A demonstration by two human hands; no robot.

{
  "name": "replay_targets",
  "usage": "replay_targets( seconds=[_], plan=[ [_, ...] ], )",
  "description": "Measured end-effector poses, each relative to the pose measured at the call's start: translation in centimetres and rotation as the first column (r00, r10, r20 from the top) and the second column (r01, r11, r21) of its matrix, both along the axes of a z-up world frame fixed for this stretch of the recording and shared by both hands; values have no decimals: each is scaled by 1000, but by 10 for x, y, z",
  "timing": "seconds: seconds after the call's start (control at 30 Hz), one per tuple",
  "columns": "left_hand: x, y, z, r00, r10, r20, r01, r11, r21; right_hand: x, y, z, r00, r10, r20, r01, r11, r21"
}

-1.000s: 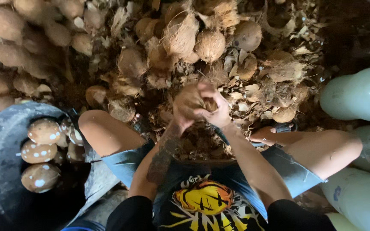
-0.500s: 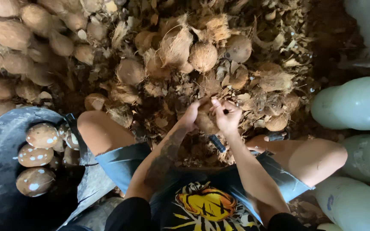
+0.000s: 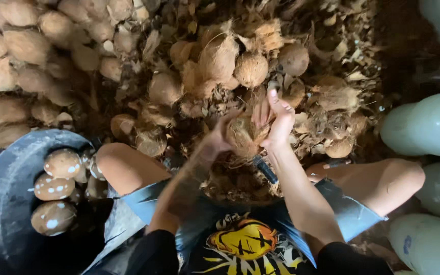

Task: The person sits cross-legged on the ground and uses a machete to peel the husk off coconuts. They hold each coconut in their left hand and strike it with the machete in their right hand to remove the outer layer, then place the peeled coconut into a large black basin.

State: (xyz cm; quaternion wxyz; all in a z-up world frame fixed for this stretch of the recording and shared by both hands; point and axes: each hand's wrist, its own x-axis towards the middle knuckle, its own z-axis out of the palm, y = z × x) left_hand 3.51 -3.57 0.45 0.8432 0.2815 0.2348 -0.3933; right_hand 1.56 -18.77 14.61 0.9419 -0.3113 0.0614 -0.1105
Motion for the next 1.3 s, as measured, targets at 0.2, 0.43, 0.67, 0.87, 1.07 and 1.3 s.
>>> replay_targets(
  seconds=[0.2, 0.43, 0.67, 0.87, 1.07, 1.3],
  plan=[
    [10, 5, 130, 540, -766, 350, 500, 626, 598, -8, 7, 29, 972, 222, -77, -235, 925, -298],
    [-18, -62, 28, 636, 88, 767, 454, 761, -464, 59, -22, 95, 993, -92, -73, 86, 993, -82],
    [-28, -83, -5, 950, 187, 252, 228, 137, -964, 111, -75, 88, 765, -642, -62, 640, 767, -39],
    [-18, -63, -2, 18, 139, 990, -566, 818, -105, 135, -83, 58, 646, -741, -183, 750, 661, -30],
    [-32, -34, 3, 791, 302, 531, -86, 915, -393, 180, -122, 50, 475, -876, 84, 780, 375, -501],
    [-24, 29, -24, 876, 482, -23, -474, 851, -227, 180, -247, 31, 789, -600, 129, 549, 596, -586]
  ],
)
